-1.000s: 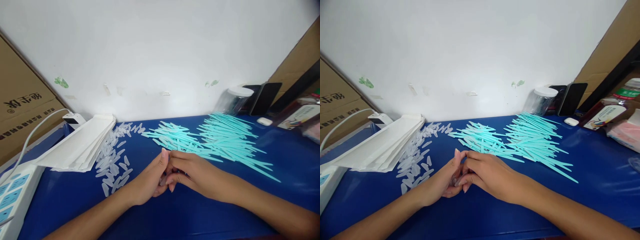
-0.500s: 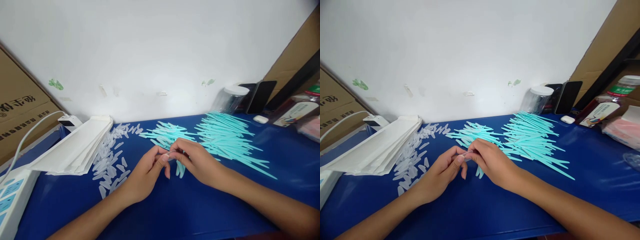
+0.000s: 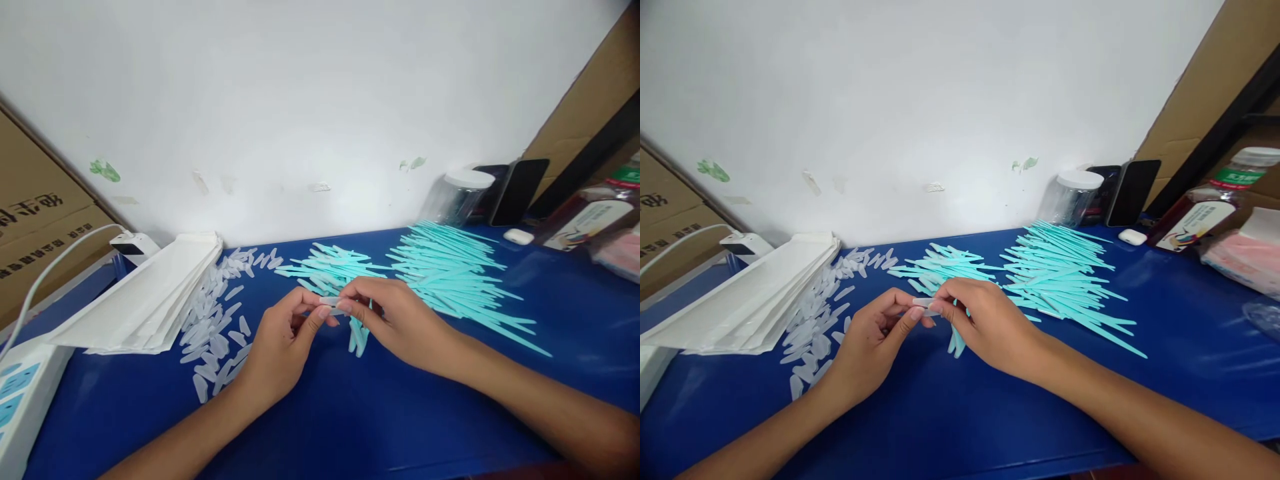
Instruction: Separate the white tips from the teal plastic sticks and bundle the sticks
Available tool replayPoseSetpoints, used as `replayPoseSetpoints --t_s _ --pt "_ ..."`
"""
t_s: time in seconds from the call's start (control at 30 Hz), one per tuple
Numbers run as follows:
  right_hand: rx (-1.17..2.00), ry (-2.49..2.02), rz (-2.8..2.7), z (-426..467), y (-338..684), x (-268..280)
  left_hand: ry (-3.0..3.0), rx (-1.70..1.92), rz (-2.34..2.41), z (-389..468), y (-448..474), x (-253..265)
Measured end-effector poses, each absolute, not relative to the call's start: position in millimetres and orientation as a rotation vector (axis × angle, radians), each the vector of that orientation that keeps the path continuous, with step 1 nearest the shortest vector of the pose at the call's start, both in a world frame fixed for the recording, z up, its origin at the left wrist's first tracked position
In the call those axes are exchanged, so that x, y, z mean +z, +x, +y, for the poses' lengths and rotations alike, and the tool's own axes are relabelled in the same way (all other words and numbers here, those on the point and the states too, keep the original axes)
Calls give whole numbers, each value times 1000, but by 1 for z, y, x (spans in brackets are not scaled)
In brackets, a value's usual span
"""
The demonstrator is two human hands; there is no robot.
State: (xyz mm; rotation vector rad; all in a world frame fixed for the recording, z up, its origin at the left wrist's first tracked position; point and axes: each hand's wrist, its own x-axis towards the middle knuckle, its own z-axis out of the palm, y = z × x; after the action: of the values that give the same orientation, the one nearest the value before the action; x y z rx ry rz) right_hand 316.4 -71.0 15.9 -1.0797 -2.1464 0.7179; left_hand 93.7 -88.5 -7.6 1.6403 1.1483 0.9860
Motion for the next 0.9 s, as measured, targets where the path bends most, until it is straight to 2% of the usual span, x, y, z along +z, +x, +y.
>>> replayPoseSetpoints --t_s 0.53,0.73,0.9 --pt "1119 -1027 -1833 -77 311 11 1384 974 1115 -80 92 -5" --pt "1106 -990 -1816 -82 309 14 1071 969 1075 -80 93 -2" --pt "1020 -1022 -1869 -81 309 13 1085 894 1021 -80 89 3"
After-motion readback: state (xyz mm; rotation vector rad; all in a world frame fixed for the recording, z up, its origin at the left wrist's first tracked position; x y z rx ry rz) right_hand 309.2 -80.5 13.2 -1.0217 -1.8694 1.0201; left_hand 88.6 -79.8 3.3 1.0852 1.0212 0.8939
